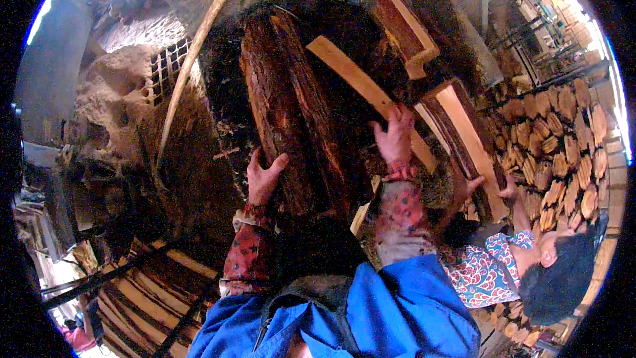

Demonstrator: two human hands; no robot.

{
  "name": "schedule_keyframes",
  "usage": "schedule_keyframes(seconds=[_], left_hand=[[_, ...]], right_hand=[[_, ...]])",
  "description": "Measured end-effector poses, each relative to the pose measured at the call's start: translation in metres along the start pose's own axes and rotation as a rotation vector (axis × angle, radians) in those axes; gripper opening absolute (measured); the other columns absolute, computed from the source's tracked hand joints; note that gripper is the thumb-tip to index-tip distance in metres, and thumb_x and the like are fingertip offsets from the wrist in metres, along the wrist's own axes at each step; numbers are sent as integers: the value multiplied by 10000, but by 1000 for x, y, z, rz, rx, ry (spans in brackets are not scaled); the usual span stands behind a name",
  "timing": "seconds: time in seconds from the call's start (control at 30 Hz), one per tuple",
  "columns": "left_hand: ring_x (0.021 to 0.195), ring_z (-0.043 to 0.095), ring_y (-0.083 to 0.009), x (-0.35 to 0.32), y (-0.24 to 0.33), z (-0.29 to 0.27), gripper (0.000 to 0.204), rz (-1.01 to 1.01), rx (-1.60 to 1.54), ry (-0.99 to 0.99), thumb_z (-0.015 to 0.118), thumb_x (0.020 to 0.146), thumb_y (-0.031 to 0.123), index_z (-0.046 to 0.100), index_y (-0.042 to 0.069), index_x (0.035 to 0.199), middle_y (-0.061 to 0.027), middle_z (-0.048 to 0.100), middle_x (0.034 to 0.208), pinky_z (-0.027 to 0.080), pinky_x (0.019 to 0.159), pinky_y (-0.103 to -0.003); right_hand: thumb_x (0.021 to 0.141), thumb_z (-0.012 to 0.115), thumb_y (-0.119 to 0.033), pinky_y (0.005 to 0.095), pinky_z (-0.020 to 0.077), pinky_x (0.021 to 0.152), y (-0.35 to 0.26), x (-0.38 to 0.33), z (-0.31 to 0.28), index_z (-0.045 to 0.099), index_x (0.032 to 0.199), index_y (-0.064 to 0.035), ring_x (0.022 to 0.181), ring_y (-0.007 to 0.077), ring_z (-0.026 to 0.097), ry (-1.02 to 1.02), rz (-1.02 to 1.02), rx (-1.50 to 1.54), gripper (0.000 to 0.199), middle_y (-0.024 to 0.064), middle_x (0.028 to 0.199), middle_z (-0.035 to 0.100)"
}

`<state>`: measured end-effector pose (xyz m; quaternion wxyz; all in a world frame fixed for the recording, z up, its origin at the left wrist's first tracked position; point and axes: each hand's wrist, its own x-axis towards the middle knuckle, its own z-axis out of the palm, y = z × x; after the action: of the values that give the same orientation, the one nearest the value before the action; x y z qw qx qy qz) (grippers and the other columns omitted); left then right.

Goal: The person picks up pieces of wood from a pile and places them into a wheelbarrow. They handle the wood by hand, arranging the pieces to fit within the container.

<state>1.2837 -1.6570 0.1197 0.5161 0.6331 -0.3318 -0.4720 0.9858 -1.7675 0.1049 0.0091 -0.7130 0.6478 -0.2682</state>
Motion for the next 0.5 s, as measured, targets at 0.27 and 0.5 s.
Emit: schedule_keyframes(seconds=[0.27, 0.5], left_hand=[[1015, 617, -199, 7, -22, -2, 725, 34, -17, -27, 817, 763, 346, 503, -85, 1254, -136, 652, 1136, 483, 910, -327], [1016, 618, -202, 6, -23, -3, 700, 7, -6, -19, 813, 762, 335, 519, -80, 1243, -137, 656, 1129, 486, 906, -331]], right_hand=[[834, 706, -254, 454, 487, 881, 64, 7, 13, 613, 1193, -74, 1085, 385, 563, -165, 31, -223, 412, 186, 1170, 586], [890, 651, -228, 372, 525, 737, 43, 6, 1, 646, 1161, -56, 864, 328, 660, -273, 176, 333, 321, 185, 1068, 672]])
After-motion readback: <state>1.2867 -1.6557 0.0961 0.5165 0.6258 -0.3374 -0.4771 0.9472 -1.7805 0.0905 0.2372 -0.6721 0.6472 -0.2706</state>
